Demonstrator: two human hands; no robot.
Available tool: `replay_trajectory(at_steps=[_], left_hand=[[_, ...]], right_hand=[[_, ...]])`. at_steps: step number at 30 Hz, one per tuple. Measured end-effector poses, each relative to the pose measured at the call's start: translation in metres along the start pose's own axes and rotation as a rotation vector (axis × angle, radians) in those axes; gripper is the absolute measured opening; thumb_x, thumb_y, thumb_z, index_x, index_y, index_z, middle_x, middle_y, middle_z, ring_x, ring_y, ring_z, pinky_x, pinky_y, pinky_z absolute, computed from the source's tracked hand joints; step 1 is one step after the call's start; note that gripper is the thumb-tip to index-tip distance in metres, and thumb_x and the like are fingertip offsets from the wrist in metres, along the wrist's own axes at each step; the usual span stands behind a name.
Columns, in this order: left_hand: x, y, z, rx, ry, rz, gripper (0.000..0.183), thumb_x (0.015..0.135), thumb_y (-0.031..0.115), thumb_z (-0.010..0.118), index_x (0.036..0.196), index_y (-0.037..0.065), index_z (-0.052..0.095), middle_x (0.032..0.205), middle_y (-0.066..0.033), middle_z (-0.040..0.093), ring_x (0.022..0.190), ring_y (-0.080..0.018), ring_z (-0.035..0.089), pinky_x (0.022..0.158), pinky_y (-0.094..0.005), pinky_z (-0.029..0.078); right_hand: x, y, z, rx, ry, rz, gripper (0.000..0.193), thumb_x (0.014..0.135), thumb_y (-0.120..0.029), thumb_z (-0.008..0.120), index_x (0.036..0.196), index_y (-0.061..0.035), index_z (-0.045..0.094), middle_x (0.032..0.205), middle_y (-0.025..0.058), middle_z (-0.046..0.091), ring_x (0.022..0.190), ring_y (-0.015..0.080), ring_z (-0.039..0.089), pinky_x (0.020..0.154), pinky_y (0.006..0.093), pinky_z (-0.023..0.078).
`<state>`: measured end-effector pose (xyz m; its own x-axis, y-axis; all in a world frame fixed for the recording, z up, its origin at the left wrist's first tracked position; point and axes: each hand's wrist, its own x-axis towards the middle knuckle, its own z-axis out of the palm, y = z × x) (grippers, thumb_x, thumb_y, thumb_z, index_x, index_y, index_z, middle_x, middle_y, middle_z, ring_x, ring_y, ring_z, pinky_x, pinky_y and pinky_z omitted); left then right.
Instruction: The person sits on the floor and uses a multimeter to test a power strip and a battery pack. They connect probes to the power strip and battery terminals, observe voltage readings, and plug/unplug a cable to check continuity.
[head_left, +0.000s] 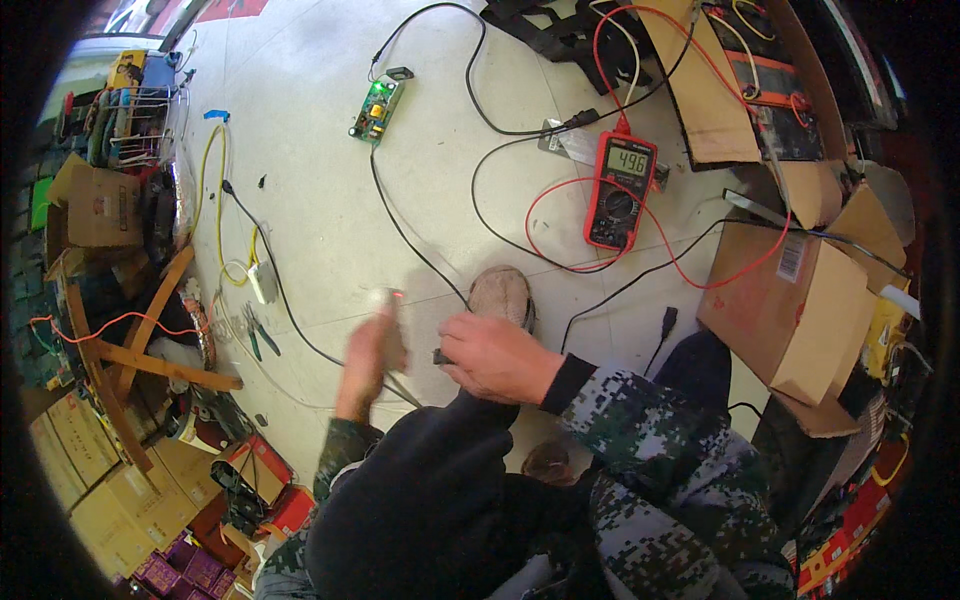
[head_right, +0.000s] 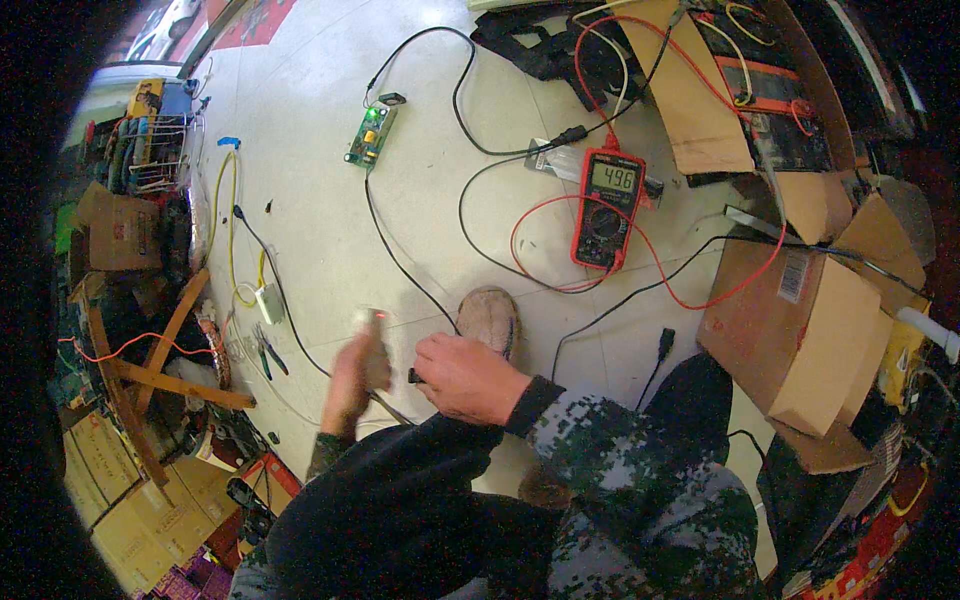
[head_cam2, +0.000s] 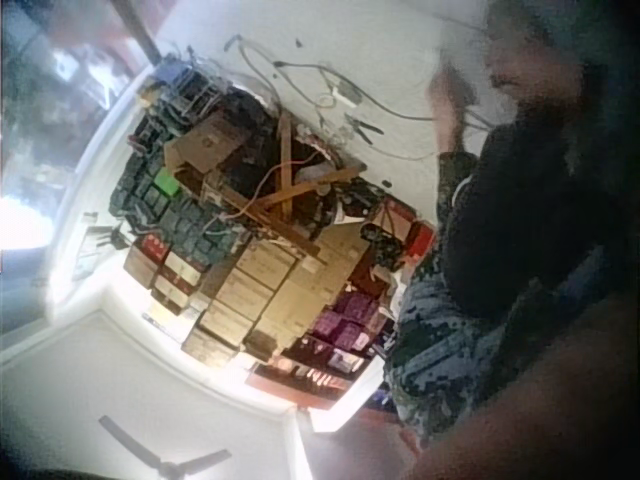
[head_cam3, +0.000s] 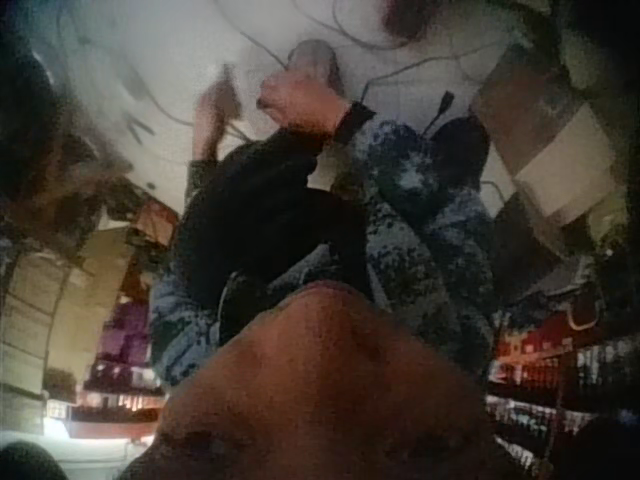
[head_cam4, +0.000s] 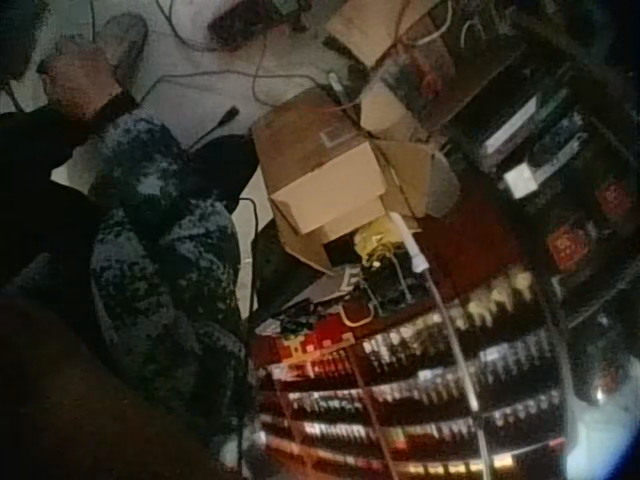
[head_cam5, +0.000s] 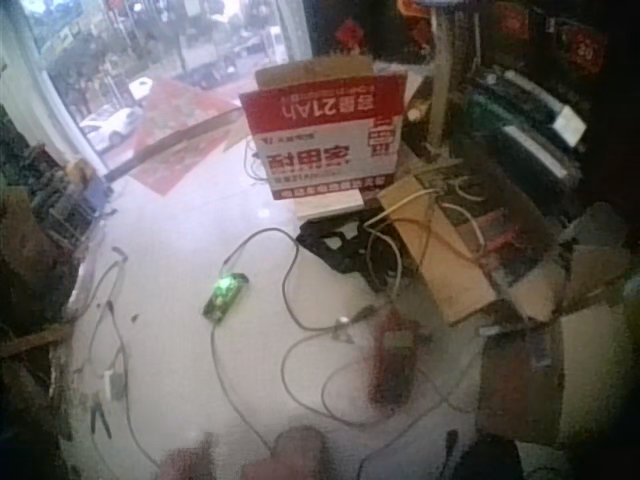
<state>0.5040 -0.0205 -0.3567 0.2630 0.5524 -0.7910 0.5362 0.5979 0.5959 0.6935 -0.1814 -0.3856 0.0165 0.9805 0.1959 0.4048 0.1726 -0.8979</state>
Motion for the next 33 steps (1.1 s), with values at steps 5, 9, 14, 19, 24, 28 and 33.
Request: replay_trajectory(at_steps=[5,9,14,19,24,28,33], left_hand=[[0.056,-0.051,-0.073,-0.023,0.186,-0.040,0.069,0.103,0.065,0.052,0.119,-0.001,0.061,0.087,-0.0084,0.061,0.068,-0.0197,0.065,0.060,-0.0302,0.054],[0.083,-0.104,-0.096,0.295,0.378,0.051,0.062,0.098,0.042,0.066,0.138,-0.004,0.056,0.118,-0.0187,0.065,0.103,-0.0281,0.067,0.087,-0.0391,0.054],[0.076,-0.086,-0.093,0.653,0.609,0.378,0.067,0.093,0.021,0.068,0.151,-0.003,0.046,0.147,-0.0243,0.051,0.137,-0.0362,0.051,0.115,-0.0473,0.040],[0.073,0.055,-0.014,0.539,0.243,0.723,0.051,0.096,0.017,0.066,0.143,0.001,0.056,0.146,-0.0158,0.056,0.136,-0.0299,0.054,0.111,-0.0438,0.045],[0.078,0.192,0.095,0.918,-0.383,0.771,0.027,0.099,0.014,0.063,0.120,-0.002,0.070,0.120,-0.0136,0.070,0.109,-0.0246,0.068,0.097,-0.0363,0.053],[0.126,0.224,0.188,1.264,-0.609,0.858,0.025,0.100,0.016,0.062,0.114,-0.002,0.073,0.113,-0.0197,0.074,0.100,-0.0328,0.071,0.088,-0.0401,0.055],[0.225,0.193,0.281,1.141,-0.472,1.007,0.029,0.092,0.027,0.068,0.102,0.001,0.076,0.098,-0.0239,0.073,0.094,-0.0428,0.069,0.084,-0.0472,0.055]], right_hand=[[0.004,0.011,0.015,-0.097,-0.014,0.178,0.026,0.090,-0.023,0.070,0.104,-0.0018,0.064,0.110,0.0152,0.064,0.105,0.0345,0.062,0.090,0.0435,0.051],[0.028,0.009,0.054,-0.262,0.110,0.266,0.027,0.089,-0.025,0.070,0.105,-0.0037,0.065,0.109,0.0137,0.064,0.108,0.0328,0.060,0.096,0.0446,0.047],[0.012,0.009,0.044,-0.370,-0.115,0.340,0.025,0.085,-0.015,0.068,0.104,-0.0003,0.065,0.118,0.0167,0.064,0.117,0.0340,0.059,0.101,0.0457,0.045],[0.005,-0.007,0.001,0.077,0.107,0.201,0.022,0.091,-0.009,0.065,0.110,0.0015,0.067,0.122,0.0192,0.066,0.114,0.0371,0.063,0.098,0.0444,0.052],[-0.011,-0.010,-0.040,0.131,0.290,0.267,0.023,0.094,-0.008,0.065,0.116,-0.0008,0.068,0.120,0.0177,0.069,0.110,0.0357,0.067,0.094,0.0422,0.056],[-0.038,0.005,-0.072,0.128,0.421,0.489,0.022,0.093,-0.008,0.068,0.114,-0.0018,0.070,0.112,0.0174,0.071,0.101,0.0368,0.069,0.088,0.0406,0.056],[-0.065,0.012,-0.077,0.179,0.430,0.704,0.020,0.095,-0.009,0.067,0.114,-0.0022,0.070,0.107,0.0169,0.070,0.096,0.0374,0.068,0.084,0.0415,0.056]])
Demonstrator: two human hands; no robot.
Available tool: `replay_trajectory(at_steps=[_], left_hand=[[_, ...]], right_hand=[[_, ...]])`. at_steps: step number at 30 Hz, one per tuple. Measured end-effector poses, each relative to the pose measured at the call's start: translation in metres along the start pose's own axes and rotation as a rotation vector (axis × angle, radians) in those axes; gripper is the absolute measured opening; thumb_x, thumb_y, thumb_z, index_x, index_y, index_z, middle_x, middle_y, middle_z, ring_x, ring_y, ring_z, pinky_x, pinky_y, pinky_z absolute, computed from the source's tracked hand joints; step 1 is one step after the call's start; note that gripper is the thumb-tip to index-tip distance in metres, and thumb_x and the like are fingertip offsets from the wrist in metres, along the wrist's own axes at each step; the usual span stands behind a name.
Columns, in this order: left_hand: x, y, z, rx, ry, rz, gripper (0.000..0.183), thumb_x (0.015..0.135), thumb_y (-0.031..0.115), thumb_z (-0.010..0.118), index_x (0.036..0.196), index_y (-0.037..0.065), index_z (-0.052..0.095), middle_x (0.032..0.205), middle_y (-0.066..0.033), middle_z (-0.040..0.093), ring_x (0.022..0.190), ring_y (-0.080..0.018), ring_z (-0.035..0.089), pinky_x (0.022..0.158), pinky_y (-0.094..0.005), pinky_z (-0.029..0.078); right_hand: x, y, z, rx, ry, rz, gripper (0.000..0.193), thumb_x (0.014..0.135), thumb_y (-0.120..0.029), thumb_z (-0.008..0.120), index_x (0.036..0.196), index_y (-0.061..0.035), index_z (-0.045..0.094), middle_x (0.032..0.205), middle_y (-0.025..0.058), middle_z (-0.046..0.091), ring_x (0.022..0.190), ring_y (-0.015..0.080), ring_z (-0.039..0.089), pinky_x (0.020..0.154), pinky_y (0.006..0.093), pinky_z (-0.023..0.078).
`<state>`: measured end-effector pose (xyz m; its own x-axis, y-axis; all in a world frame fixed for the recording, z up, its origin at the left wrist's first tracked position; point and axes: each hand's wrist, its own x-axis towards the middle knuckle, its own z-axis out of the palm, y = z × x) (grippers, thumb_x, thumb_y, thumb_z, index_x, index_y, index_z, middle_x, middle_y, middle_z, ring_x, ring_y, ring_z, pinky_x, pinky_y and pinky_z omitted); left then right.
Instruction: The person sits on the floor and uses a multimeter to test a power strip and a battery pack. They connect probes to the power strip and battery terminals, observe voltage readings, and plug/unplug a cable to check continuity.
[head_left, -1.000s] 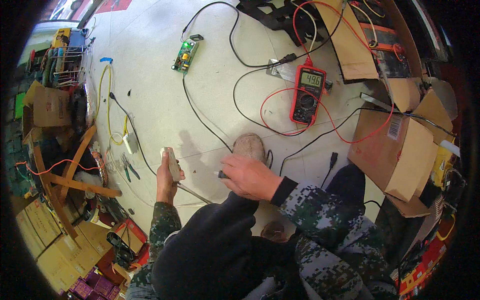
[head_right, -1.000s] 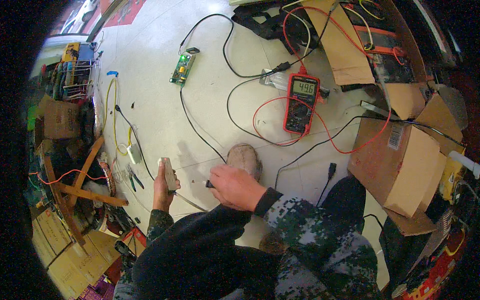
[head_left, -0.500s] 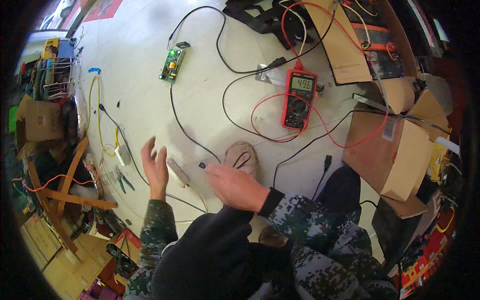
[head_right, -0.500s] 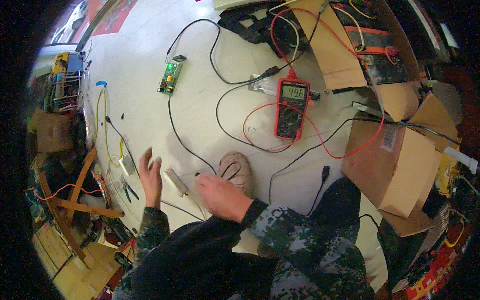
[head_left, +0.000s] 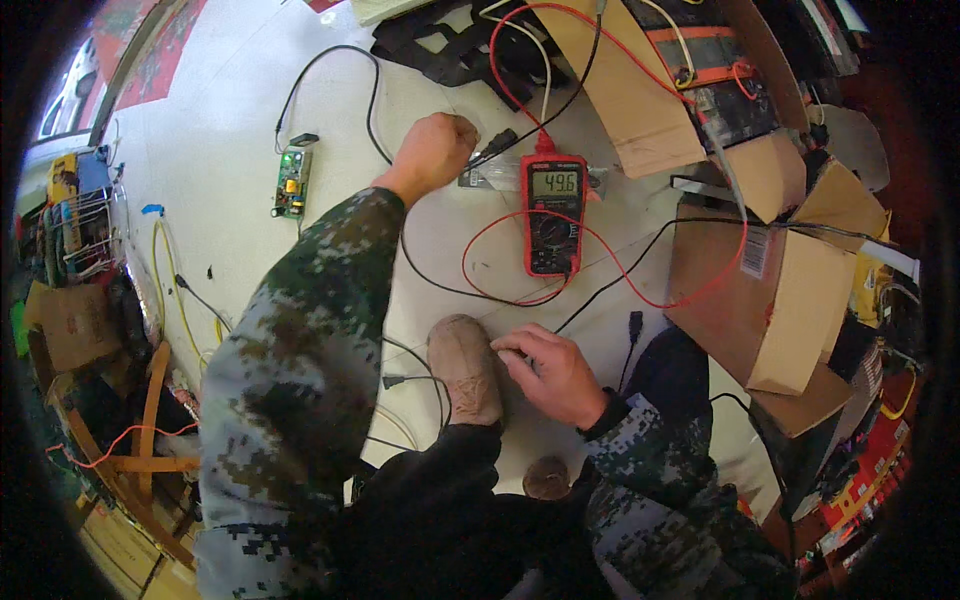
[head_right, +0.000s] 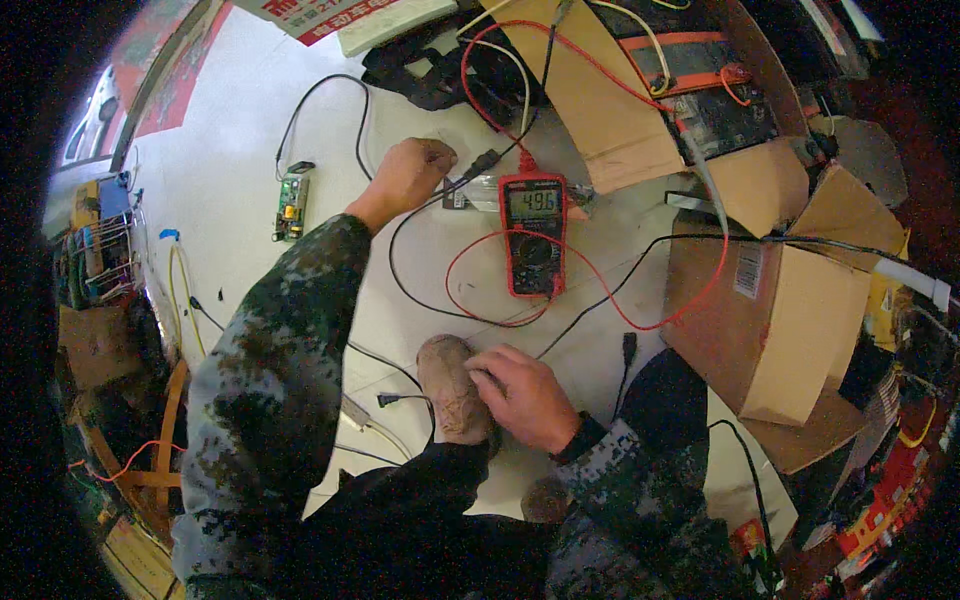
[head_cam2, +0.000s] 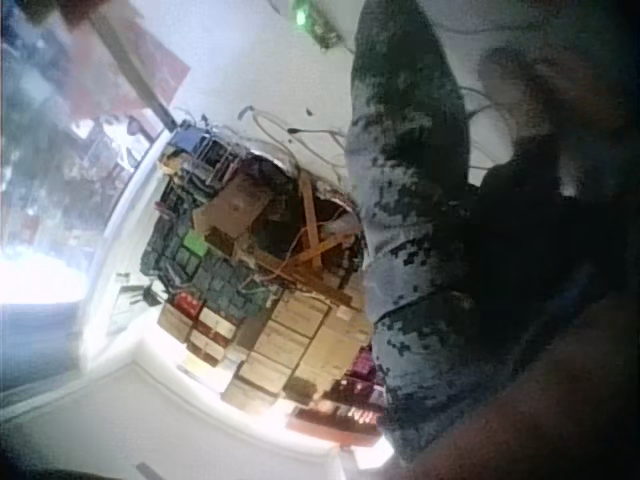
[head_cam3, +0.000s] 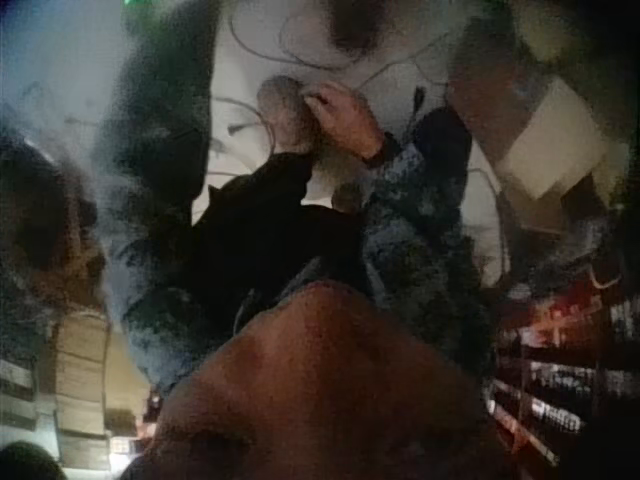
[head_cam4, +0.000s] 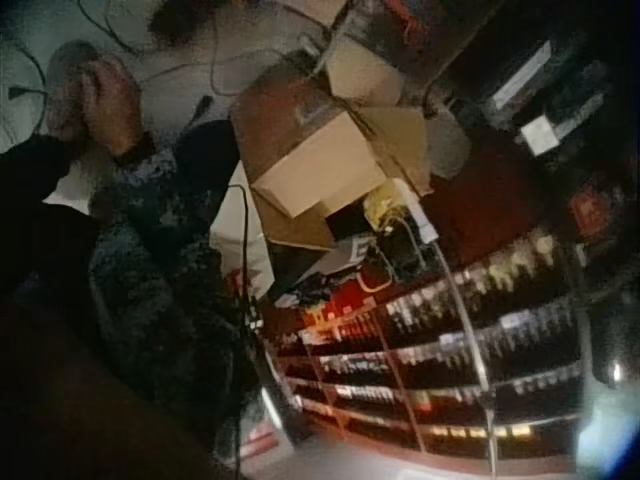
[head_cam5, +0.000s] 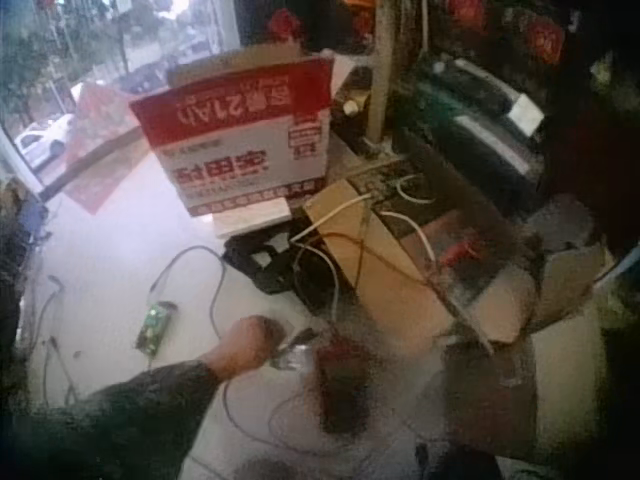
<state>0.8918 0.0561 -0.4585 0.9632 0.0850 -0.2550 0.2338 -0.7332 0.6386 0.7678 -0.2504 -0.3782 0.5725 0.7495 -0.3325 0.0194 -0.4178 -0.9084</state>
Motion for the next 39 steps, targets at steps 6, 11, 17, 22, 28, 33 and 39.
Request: replay_trajectory(at_steps=[6,11,17,22,28,33,39], left_hand=[[0.037,-0.016,0.049,0.002,-0.006,-0.072,0.035,0.084,0.036,0.076,0.096,0.003,0.077,0.092,-0.0239,0.072,0.092,-0.0435,0.069,0.081,-0.0499,0.055],[0.043,-0.013,0.046,0.025,0.038,-0.070,0.035,0.081,0.032,0.076,0.096,0.001,0.070,0.090,-0.0235,0.071,0.087,-0.0435,0.068,0.080,-0.0485,0.054],[0.044,0.002,0.029,-0.590,0.180,-0.239,0.027,0.087,0.019,0.072,0.109,0.004,0.064,0.090,-0.0069,0.069,0.077,-0.0148,0.063,0.068,-0.0338,0.051],[0.047,0.015,0.028,-0.540,0.021,-0.106,0.026,0.092,0.019,0.072,0.112,0.002,0.071,0.095,-0.0072,0.071,0.079,-0.0135,0.062,0.069,-0.0291,0.049],[0.057,0.019,0.034,-0.570,0.148,-0.169,0.028,0.090,0.025,0.076,0.098,-0.002,0.076,0.086,-0.0123,0.075,0.076,-0.0216,0.068,0.074,-0.0339,0.053],[0.055,0.018,0.007,-0.663,0.341,-0.155,0.028,0.090,0.026,0.077,0.098,-0.001,0.076,0.081,-0.0123,0.074,0.072,-0.0189,0.066,0.070,-0.0339,0.051],[0.046,0.031,-0.036,-0.594,0.385,-0.074,0.023,0.093,0.022,0.075,0.100,0.000,0.077,0.084,-0.0055,0.073,0.077,-0.0140,0.063,0.072,-0.0282,0.049]], right_hand=[[0.002,0.012,0.007,0.033,-0.061,0.015,0.018,0.096,-0.010,0.067,0.112,-0.0028,0.070,0.106,0.0169,0.070,0.098,0.0385,0.069,0.084,0.0423,0.056],[0.006,0.015,0.006,0.057,-0.061,0.029,0.019,0.095,-0.010,0.066,0.112,-0.0034,0.070,0.105,0.0170,0.070,0.098,0.0390,0.068,0.084,0.0424,0.056],[0.010,0.016,0.004,0.069,-0.036,0.045,0.019,0.095,-0.010,0.065,0.113,-0.0030,0.069,0.105,0.0172,0.069,0.097,0.0392,0.068,0.084,0.0428,0.056],[0.008,0.015,0.007,0.043,-0.074,0.032,0.020,0.095,-0.011,0.066,0.113,-0.0027,0.069,0.104,0.0174,0.069,0.097,0.0394,0.068,0.084,0.0429,0.056],[0.006,0.014,0.007,0.029,-0.075,0.025,0.020,0.095,-0.011,0.066,0.113,-0.0025,0.069,0.104,0.0179,0.069,0.097,0.0398,0.068,0.084,0.0430,0.056],[0.005,0.016,0.009,0.027,-0.081,0.018,0.021,0.095,-0.011,0.066,0.114,-0.0028,0.070,0.104,0.0182,0.069,0.096,0.0396,0.068,0.084,0.0433,0.056],[0.012,0.008,0.004,0.046,-0.029,0.009,0.022,0.096,-0.012,0.065,0.115,-0.0007,0.067,0.107,0.0197,0.068,0.095,0.0409,0.067,0.083,0.0446,0.056]])
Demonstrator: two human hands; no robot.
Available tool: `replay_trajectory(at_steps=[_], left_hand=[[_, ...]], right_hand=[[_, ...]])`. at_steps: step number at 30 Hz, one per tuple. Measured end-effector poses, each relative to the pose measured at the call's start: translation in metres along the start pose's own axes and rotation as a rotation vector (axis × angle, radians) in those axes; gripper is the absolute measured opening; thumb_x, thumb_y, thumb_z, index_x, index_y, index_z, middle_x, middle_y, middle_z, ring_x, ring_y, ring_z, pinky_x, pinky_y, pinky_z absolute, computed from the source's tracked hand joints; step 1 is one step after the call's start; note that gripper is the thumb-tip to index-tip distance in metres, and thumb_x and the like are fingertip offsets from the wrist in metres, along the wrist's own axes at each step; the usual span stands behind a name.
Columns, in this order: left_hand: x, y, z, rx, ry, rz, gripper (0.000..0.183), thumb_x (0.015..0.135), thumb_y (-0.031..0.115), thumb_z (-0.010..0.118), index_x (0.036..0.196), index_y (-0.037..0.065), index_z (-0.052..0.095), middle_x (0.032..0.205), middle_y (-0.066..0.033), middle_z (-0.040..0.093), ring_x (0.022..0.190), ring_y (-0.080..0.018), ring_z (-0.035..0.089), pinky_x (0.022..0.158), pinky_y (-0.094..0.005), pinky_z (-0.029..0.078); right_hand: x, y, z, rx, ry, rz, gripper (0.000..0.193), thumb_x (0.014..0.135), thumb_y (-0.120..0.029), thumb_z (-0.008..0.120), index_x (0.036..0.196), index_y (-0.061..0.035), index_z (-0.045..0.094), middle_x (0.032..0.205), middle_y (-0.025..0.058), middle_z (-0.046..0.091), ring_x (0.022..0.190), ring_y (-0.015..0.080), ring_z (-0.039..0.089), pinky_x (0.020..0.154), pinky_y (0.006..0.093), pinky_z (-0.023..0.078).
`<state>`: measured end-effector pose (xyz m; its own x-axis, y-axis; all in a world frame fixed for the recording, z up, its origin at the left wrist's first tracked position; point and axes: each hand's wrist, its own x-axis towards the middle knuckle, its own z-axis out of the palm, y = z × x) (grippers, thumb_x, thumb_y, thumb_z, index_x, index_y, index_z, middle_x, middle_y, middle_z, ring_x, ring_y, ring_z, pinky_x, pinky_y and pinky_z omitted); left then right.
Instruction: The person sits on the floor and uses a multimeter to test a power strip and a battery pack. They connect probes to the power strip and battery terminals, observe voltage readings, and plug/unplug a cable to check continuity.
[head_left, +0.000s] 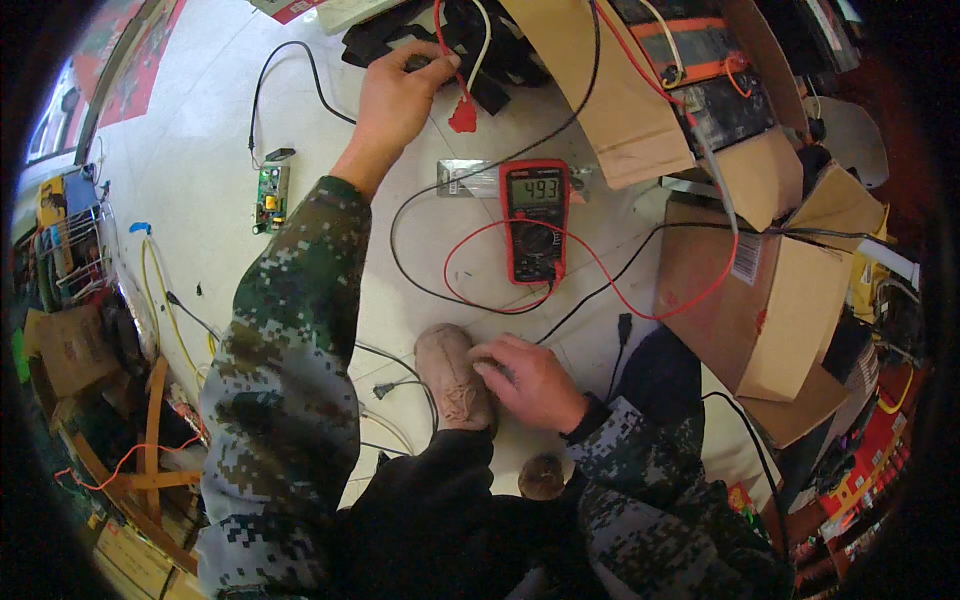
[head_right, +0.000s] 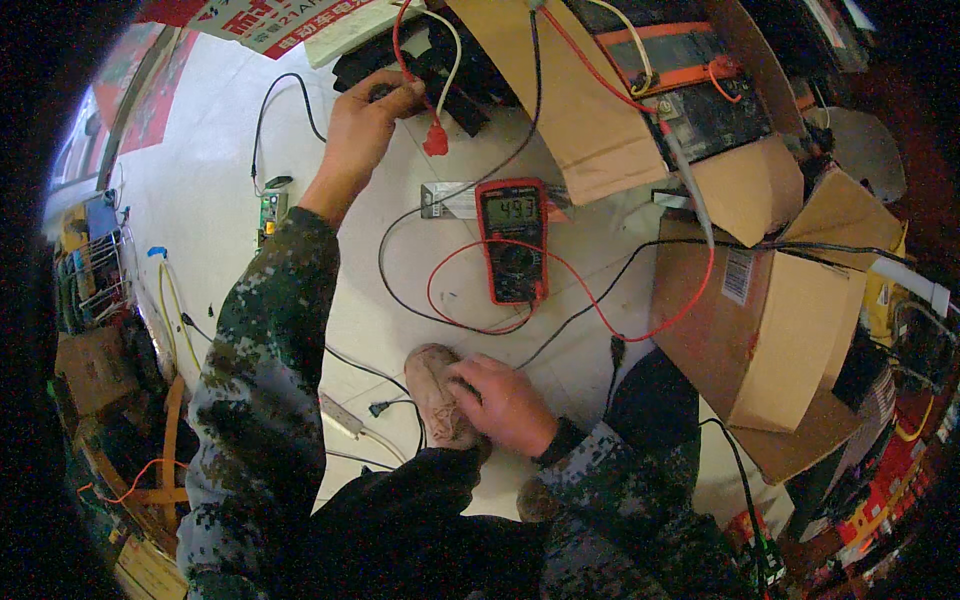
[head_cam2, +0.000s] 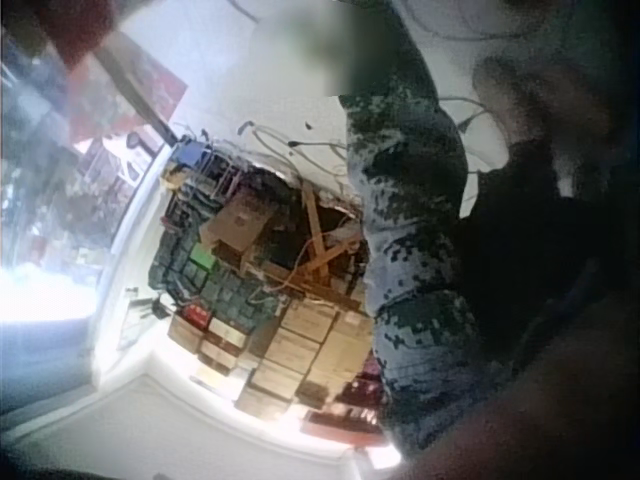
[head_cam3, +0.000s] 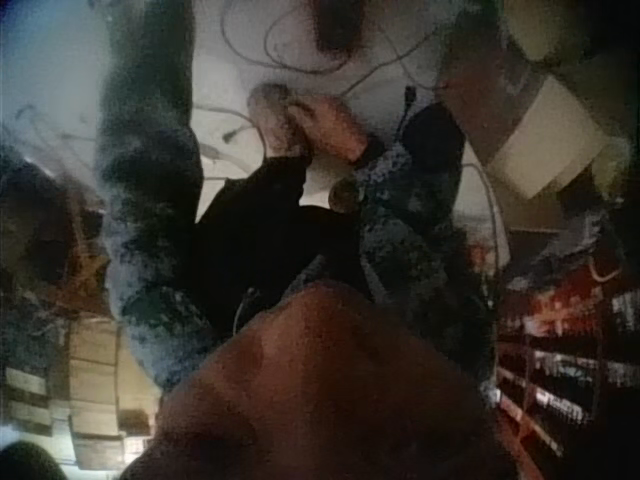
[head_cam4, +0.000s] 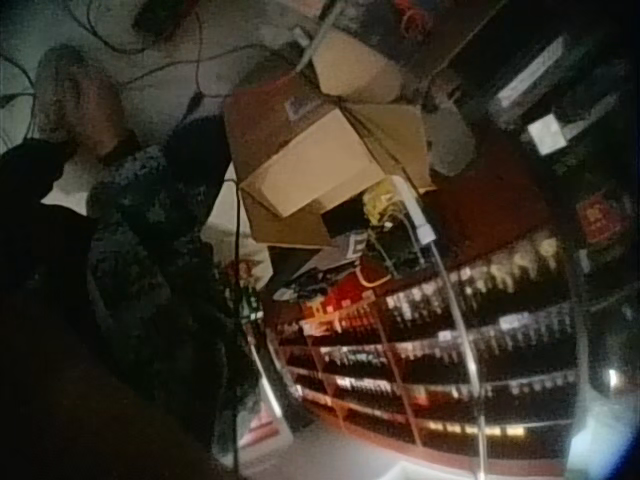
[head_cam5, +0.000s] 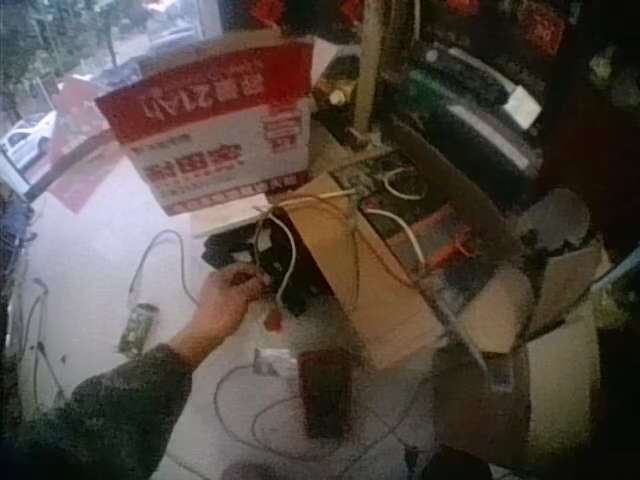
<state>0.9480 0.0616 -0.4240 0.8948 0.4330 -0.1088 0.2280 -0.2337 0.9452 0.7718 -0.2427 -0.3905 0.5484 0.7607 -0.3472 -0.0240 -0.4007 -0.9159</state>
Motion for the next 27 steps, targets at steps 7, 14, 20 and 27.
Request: replay_trajectory(at_steps=[7,14,20,27], left_hand=[[-0.027,0.048,-0.024,-0.056,-0.085,-0.097,0.020,0.091,0.021,0.076,0.099,0.002,0.077,0.080,-0.0012,0.067,0.072,-0.0093,0.054,0.066,-0.0265,0.044],[-0.049,0.065,-0.026,-0.134,-0.115,-0.132,0.021,0.092,0.025,0.076,0.099,0.004,0.074,0.073,0.0036,0.055,0.064,-0.0052,0.041,0.056,-0.0239,0.029],[-0.078,0.059,-0.050,-0.146,-0.134,-0.278,0.027,0.094,0.025,0.073,0.111,0.004,0.070,0.077,0.0043,0.054,0.066,-0.0052,0.043,0.058,-0.0225,0.030],[-0.109,0.048,-0.053,-0.372,-0.146,-0.401,0.034,0.094,0.028,0.077,0.111,-0.001,0.069,0.087,-0.0006,0.064,0.068,-0.0059,0.050,0.055,-0.0214,0.033]], right_hand=[[0.066,-0.029,-0.021,0.250,0.331,0.005,0.031,0.097,-0.013,0.069,0.124,0.0012,0.064,0.109,0.0167,0.069,0.092,0.0266,0.071,0.080,0.0370,0.056],[0.179,-0.055,-0.057,0.351,0.336,0.015,0.035,0.100,-0.028,0.070,0.116,0.0033,0.071,0.099,0.0030,0.069,0.081,0.0070,0.057,0.076,0.0232,0.047],[0.193,-0.056,-0.058,0.892,0.244,0.071,0.023,0.099,-0.026,0.070,0.106,-0.0055,0.077,0.092,-0.0013,0.072,0.075,0.0073,0.058,0.069,0.0271,0.043],[0.193,-0.054,-0.045,0.927,0.223,0.051,0.028,0.103,-0.021,0.067,0.126,-0.0044,0.071,0.107,-0.0005,0.072,0.098,0.0076,0.064,0.082,0.0241,0.048]])
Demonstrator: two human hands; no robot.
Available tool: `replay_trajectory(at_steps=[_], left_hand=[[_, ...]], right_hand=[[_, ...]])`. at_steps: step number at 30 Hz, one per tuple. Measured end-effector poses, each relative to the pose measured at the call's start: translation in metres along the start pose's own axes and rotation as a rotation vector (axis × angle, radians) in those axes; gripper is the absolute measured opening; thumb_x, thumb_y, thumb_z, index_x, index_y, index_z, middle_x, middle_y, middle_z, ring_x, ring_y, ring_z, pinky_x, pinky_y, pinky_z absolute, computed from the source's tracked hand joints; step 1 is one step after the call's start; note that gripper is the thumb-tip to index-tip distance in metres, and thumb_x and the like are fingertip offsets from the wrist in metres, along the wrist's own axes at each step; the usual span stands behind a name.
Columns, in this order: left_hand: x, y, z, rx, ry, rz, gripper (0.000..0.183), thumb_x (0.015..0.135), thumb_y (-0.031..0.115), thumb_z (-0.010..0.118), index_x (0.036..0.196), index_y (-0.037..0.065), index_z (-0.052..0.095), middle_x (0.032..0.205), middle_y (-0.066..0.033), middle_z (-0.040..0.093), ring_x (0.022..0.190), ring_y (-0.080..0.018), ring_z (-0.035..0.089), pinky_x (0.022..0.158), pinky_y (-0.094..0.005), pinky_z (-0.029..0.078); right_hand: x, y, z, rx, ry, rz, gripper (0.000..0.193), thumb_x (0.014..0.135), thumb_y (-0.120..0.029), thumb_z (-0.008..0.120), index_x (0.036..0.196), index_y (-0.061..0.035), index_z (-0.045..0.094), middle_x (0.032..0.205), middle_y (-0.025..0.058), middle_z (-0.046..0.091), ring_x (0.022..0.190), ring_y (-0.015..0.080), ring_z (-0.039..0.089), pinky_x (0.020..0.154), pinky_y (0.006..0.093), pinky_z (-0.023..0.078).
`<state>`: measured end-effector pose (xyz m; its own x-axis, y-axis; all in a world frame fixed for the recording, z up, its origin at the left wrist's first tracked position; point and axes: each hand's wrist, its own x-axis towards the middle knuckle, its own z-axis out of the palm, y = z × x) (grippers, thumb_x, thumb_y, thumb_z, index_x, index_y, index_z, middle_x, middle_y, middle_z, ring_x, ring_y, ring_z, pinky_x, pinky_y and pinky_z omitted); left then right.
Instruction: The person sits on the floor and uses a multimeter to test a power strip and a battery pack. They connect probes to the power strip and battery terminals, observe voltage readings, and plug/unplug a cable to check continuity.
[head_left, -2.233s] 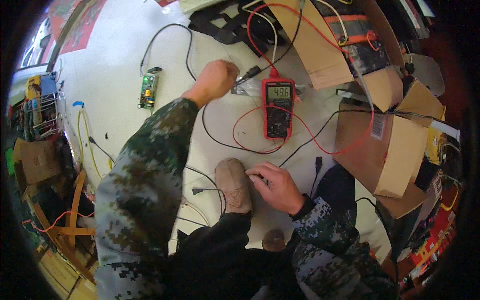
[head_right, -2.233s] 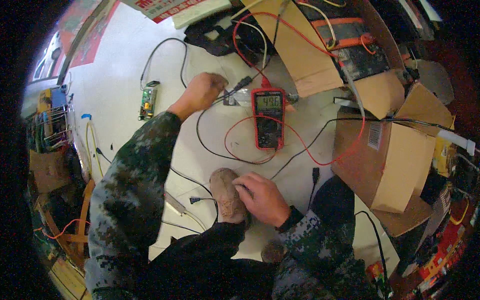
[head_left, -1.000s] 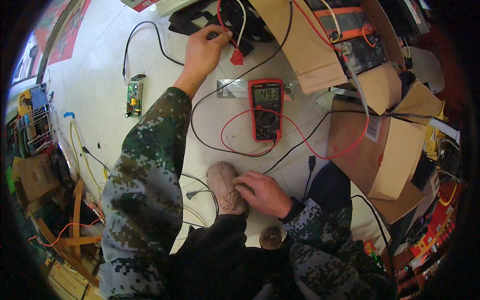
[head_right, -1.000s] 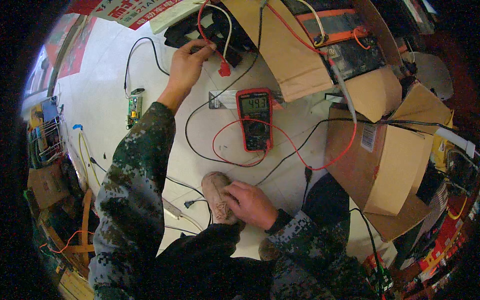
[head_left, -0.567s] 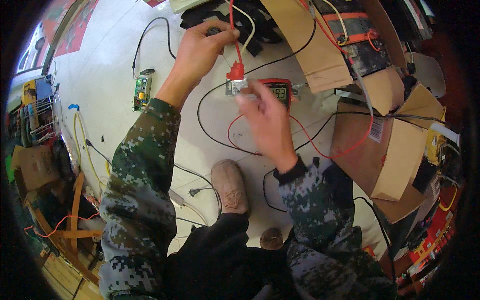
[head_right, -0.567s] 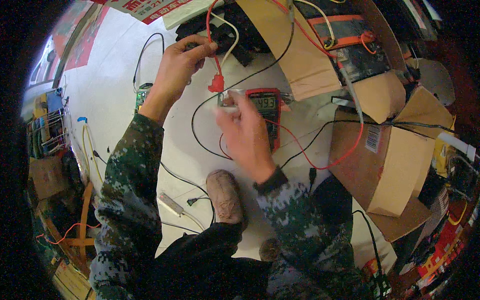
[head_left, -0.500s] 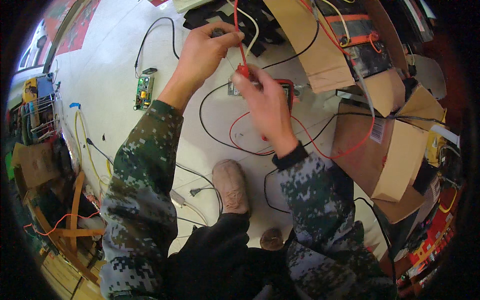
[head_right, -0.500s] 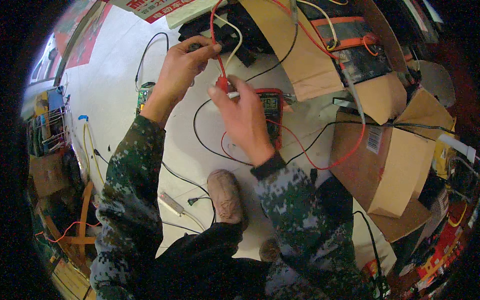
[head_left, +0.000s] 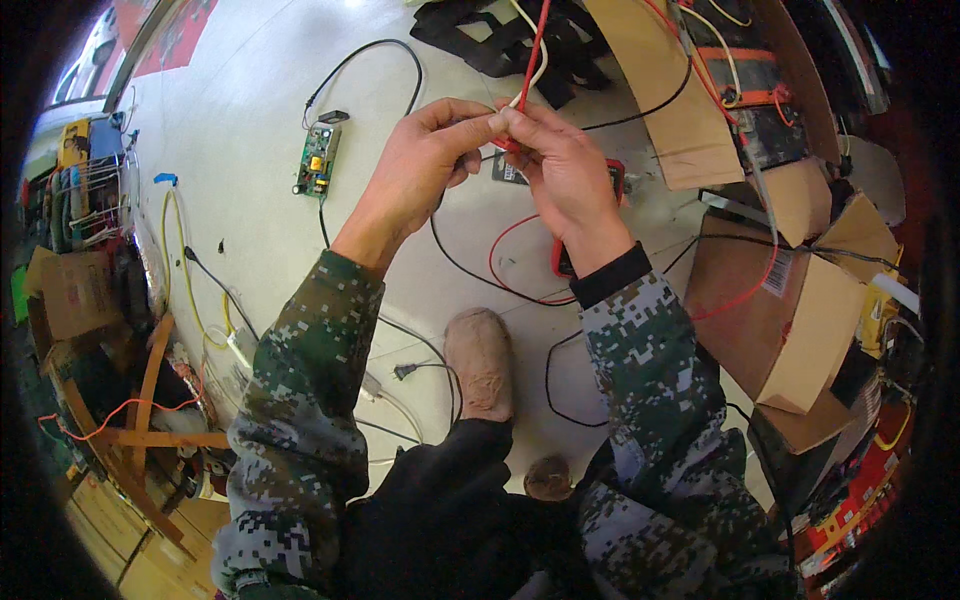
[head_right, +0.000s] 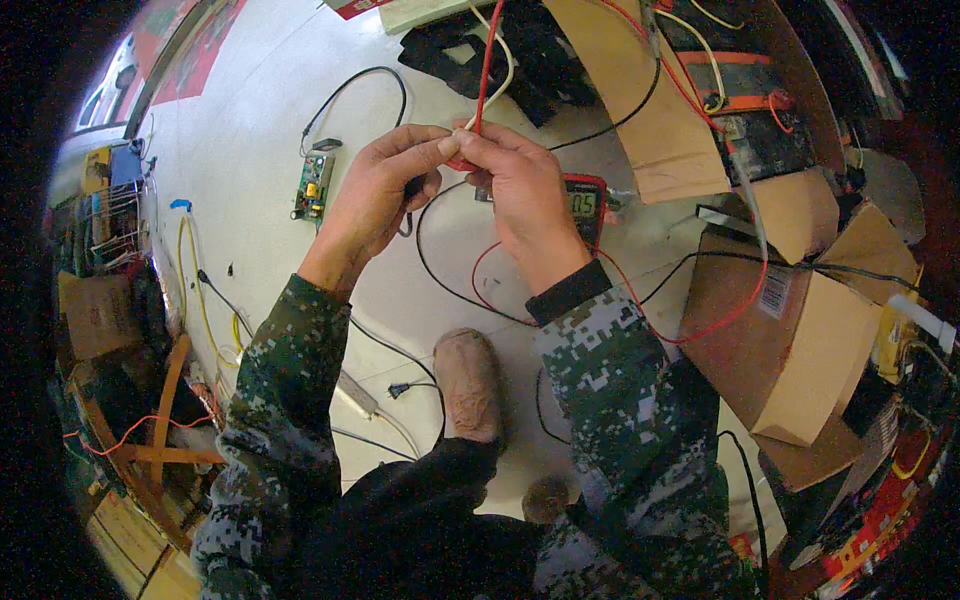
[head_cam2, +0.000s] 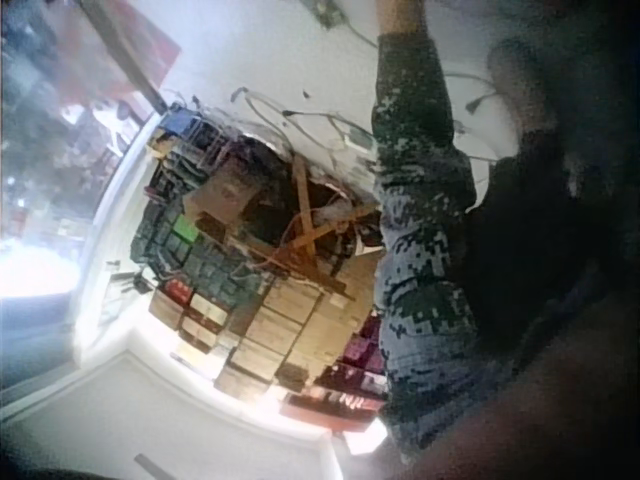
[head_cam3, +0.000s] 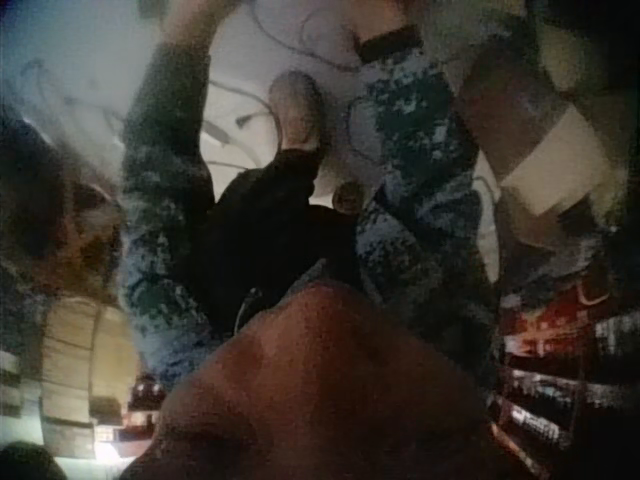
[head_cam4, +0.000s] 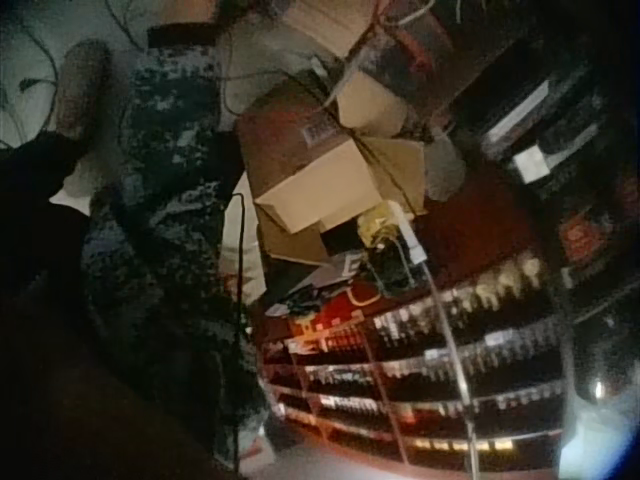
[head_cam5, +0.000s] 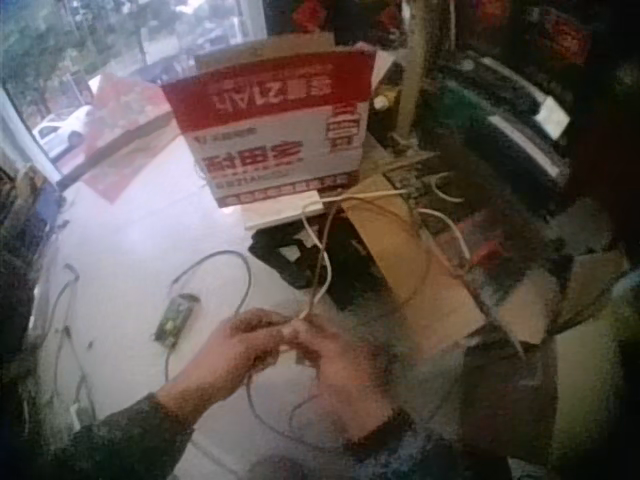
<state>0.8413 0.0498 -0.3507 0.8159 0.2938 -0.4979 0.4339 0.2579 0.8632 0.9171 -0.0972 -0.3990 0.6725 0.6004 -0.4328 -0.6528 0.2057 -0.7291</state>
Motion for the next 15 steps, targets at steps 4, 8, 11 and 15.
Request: replay_trajectory(at_steps=[4,8,11,15], left_hand=[[-0.006,-0.002,-0.004,0.056,0.055,0.041,0.031,0.098,0.026,0.074,0.112,0.000,0.068,0.085,0.0000,0.062,0.063,-0.0045,0.046,0.052,-0.0214,0.030],[-0.007,-0.007,-0.005,0.064,0.097,0.034,0.027,0.097,0.025,0.074,0.109,0.001,0.069,0.081,0.0010,0.061,0.062,-0.0042,0.046,0.051,-0.0214,0.029],[-0.008,-0.009,-0.009,0.044,0.085,-0.009,0.025,0.096,0.023,0.075,0.108,0.002,0.069,0.083,0.0007,0.063,0.061,-0.0043,0.046,0.052,-0.0208,0.030],[-0.006,-0.012,-0.011,0.027,0.122,-0.021,0.020,0.094,0.016,0.073,0.106,-0.001,0.069,0.085,-0.0016,0.066,0.063,-0.0050,0.048,0.054,-0.0204,0.034]], right_hand=[[0.000,0.002,0.004,0.001,-0.001,-0.045,0.025,0.099,-0.020,0.071,0.119,-0.0040,0.075,0.101,0.0011,0.075,0.091,0.0097,0.067,0.079,0.0249,0.046],[-0.001,0.011,0.010,-0.044,0.063,-0.088,0.029,0.098,-0.020,0.074,0.120,-0.0019,0.070,0.102,0.0052,0.075,0.090,0.0111,0.068,0.078,0.0261,0.050],[-0.003,0.018,0.016,-0.114,0.158,-0.167,0.038,0.094,-0.016,0.077,0.121,-0.0012,0.055,0.107,0.0099,0.072,0.090,0.0154,0.069,0.077,0.0304,0.056],[-0.014,0.024,0.020,-0.427,0.175,-0.366,0.039,0.094,-0.011,0.074,0.125,0.0024,0.054,0.115,0.0136,0.069,0.094,0.0160,0.069,0.085,0.0315,0.057]])
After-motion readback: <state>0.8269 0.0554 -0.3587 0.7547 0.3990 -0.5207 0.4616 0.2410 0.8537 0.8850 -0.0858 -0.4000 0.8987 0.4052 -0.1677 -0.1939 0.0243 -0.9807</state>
